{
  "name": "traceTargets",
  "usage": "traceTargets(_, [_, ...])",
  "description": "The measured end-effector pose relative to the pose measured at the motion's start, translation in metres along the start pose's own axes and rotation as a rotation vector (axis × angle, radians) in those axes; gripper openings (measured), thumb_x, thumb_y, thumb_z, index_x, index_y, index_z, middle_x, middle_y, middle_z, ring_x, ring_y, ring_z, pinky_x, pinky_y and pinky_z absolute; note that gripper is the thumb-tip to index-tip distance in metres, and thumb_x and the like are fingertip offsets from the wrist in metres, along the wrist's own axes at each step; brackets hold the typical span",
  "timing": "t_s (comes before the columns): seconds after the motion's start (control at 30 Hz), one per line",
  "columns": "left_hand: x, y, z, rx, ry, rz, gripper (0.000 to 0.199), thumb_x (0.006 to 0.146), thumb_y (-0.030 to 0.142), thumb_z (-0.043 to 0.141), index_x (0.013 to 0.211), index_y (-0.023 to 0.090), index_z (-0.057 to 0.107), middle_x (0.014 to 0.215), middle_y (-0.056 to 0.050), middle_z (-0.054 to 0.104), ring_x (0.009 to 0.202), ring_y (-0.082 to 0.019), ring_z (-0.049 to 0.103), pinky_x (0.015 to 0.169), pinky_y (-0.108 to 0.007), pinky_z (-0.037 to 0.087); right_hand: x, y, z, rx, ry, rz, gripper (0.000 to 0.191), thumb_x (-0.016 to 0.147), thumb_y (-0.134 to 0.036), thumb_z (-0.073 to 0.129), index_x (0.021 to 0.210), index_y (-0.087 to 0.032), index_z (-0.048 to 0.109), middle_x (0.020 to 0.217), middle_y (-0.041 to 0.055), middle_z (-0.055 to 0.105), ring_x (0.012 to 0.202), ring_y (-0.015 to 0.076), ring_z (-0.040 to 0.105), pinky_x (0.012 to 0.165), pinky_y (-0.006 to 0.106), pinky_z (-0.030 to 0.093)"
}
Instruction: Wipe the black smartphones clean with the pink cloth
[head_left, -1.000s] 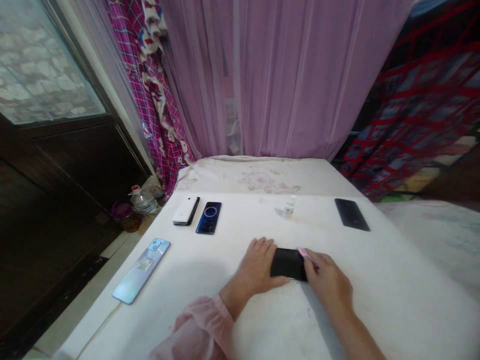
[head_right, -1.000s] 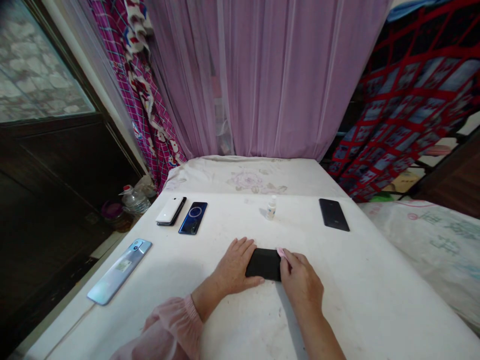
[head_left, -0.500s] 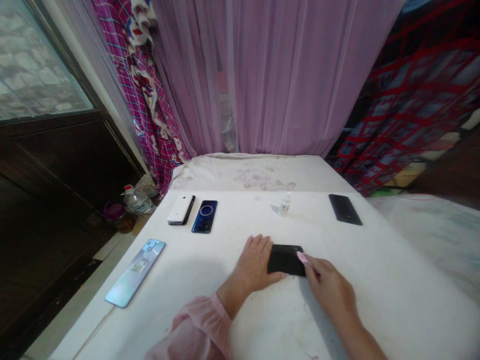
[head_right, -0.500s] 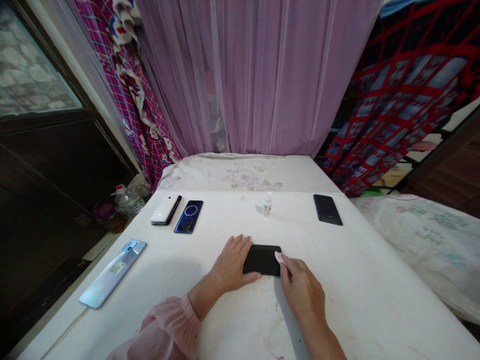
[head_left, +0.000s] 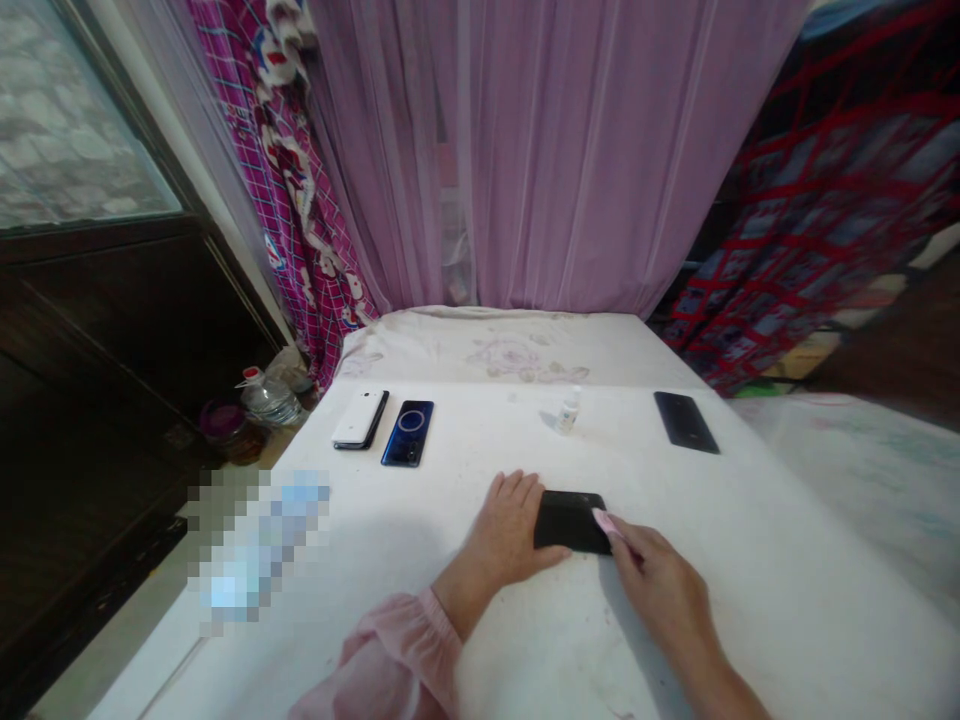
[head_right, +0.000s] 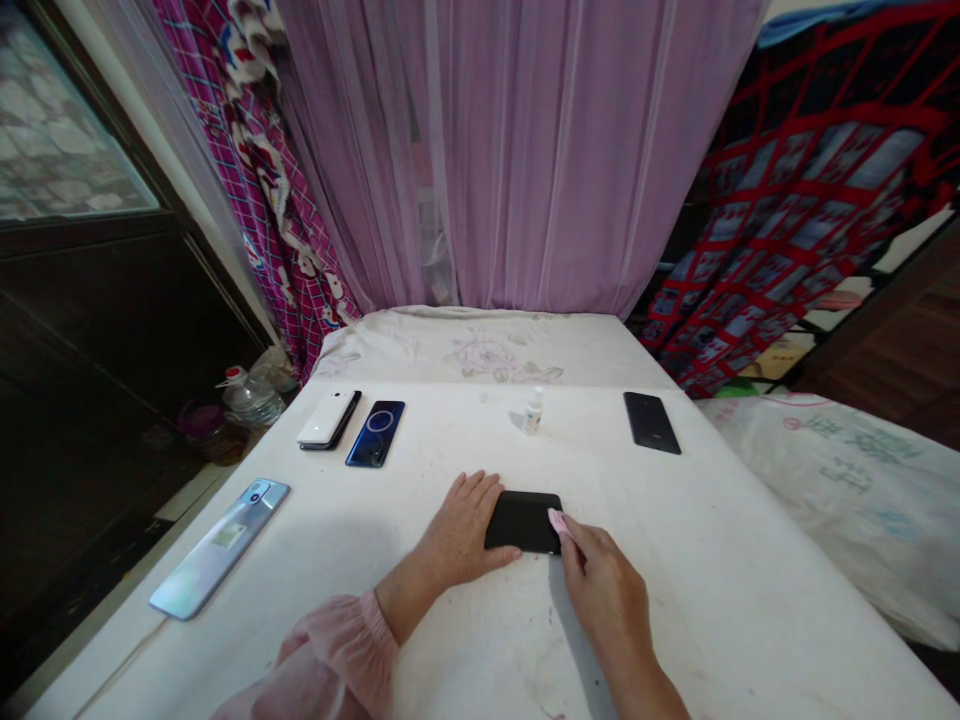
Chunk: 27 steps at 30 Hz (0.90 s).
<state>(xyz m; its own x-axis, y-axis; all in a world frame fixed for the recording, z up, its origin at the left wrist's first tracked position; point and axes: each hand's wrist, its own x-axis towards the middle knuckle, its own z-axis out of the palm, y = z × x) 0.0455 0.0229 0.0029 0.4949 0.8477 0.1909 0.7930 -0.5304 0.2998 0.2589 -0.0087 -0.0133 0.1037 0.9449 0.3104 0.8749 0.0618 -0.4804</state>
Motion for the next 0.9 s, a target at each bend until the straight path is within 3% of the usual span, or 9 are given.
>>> traceTargets(0.3, [-0.001, 0.0, 0.003, -0.026, -0.034, 0.023, 0.085, 0.081, 0.071, 0.05, 0.142, 0.015, 0.033, 0.148, -0.015, 0.039, 0.14, -0.03, 0.029, 0.116, -0.05, 0.016, 0.039, 0.0, 0.02, 0.187, 0.139, 0.028, 0.041, 0.084, -0.043, 0.042, 0.101, -0.024, 0.074, 0.097, 0.0054, 0.073, 0.088, 0.0211, 0.067, 0.076, 0.031, 0.053])
traceTargets(0.4, [0.0, -0.013, -0.003, -0.037, -0.028, -0.012, 0.091, 0.079, 0.075, 0.049, 0.145, 0.016, 0.029, 0.152, -0.016, 0.032, 0.142, -0.031, 0.024, 0.115, -0.051, 0.017, 0.038, 0.004, 0.021, 0.347, 0.173, 0.047, 0.043, 0.083, -0.048, 0.046, 0.102, -0.021, 0.073, 0.101, 0.0065, 0.073, 0.092, 0.0216, 0.067, 0.082, 0.032, 0.053])
traceTargets(0.5, [-0.002, -0.057, -0.031, 0.063, 0.094, -0.261, 0.082, 0.084, 0.065, 0.051, 0.145, 0.015, 0.029, 0.153, -0.016, 0.03, 0.143, -0.031, 0.02, 0.115, -0.05, 0.017, 0.034, 0.006, 0.019, 0.452, 0.171, 0.1, 0.044, 0.082, -0.052, 0.05, 0.103, -0.021, 0.073, 0.104, 0.0068, 0.072, 0.094, 0.0219, 0.066, 0.086, 0.033, 0.052])
traceTargets(0.6, [-0.01, -0.124, -0.075, 0.31, 0.221, -0.756, 0.074, 0.086, 0.052, 0.052, 0.145, 0.014, 0.028, 0.155, -0.015, 0.024, 0.144, -0.03, 0.017, 0.115, -0.046, 0.017, 0.034, 0.005, 0.019, 0.468, 0.149, 0.103, 0.044, 0.081, -0.052, 0.051, 0.101, -0.021, 0.073, 0.104, 0.0066, 0.073, 0.095, 0.0222, 0.067, 0.087, 0.033, 0.052])
traceTargets(0.63, [-0.014, -0.146, -0.09, 0.338, 0.239, -0.863, 0.076, 0.087, 0.048, 0.052, 0.146, 0.009, 0.024, 0.155, -0.02, 0.023, 0.143, -0.034, 0.017, 0.113, -0.05, 0.017, 0.035, 0.004, 0.02, 0.462, 0.146, 0.098, 0.044, 0.08, -0.052, 0.05, 0.101, -0.021, 0.074, 0.104, 0.0065, 0.073, 0.095, 0.0224, 0.067, 0.086, 0.033, 0.052])
traceTargets(0.7, [-0.022, -0.183, -0.112, 0.356, 0.231, -0.986, 0.082, 0.085, 0.045, 0.053, 0.145, 0.002, 0.019, 0.15, -0.028, 0.026, 0.141, -0.04, 0.021, 0.109, -0.055, 0.021, 0.037, 0.003, 0.02, 0.451, 0.151, 0.097, 0.044, 0.08, -0.052, 0.05, 0.1, -0.021, 0.074, 0.103, 0.0062, 0.073, 0.093, 0.0223, 0.067, 0.083, 0.033, 0.053])
traceTargets(0.77, [-0.027, -0.206, -0.124, 0.334, 0.164, -1.046, 0.084, 0.08, 0.048, 0.057, 0.143, 0.001, 0.023, 0.141, -0.029, 0.041, 0.131, -0.04, 0.039, 0.102, -0.049, 0.034, 0.038, 0.002, 0.021, 0.443, 0.158, 0.102, 0.044, 0.079, -0.053, 0.05, 0.099, -0.022, 0.074, 0.102, 0.0058, 0.073, 0.09, 0.022, 0.068, 0.081, 0.032, 0.054])
traceTargets(0.83, [-0.028, -0.219, -0.127, 0.302, 0.085, -1.084, 0.08, 0.079, 0.05, 0.057, 0.138, 0.002, 0.032, 0.127, -0.027, 0.055, 0.117, -0.037, 0.055, 0.091, -0.043, 0.043, 0.038, 0.002, 0.021, 0.439, 0.157, 0.096, 0.043, 0.079, -0.053, 0.05, 0.099, -0.022, 0.074, 0.101, 0.0056, 0.073, 0.09, 0.0218, 0.068, 0.081, 0.032, 0.054])
traceTargets(0.9, [-0.025, -0.225, -0.126, 0.295, 0.031, -1.109, 0.074, 0.077, 0.049, 0.058, 0.132, 0.004, 0.039, 0.12, -0.026, 0.059, 0.11, -0.037, 0.059, 0.086, -0.041, 0.045, 0.038, 0.003, 0.02, 0.436, 0.151, 0.083, 0.044, 0.08, -0.053, 0.05, 0.099, -0.022, 0.074, 0.101, 0.0054, 0.074, 0.091, 0.0219, 0.068, 0.082, 0.033, 0.054])
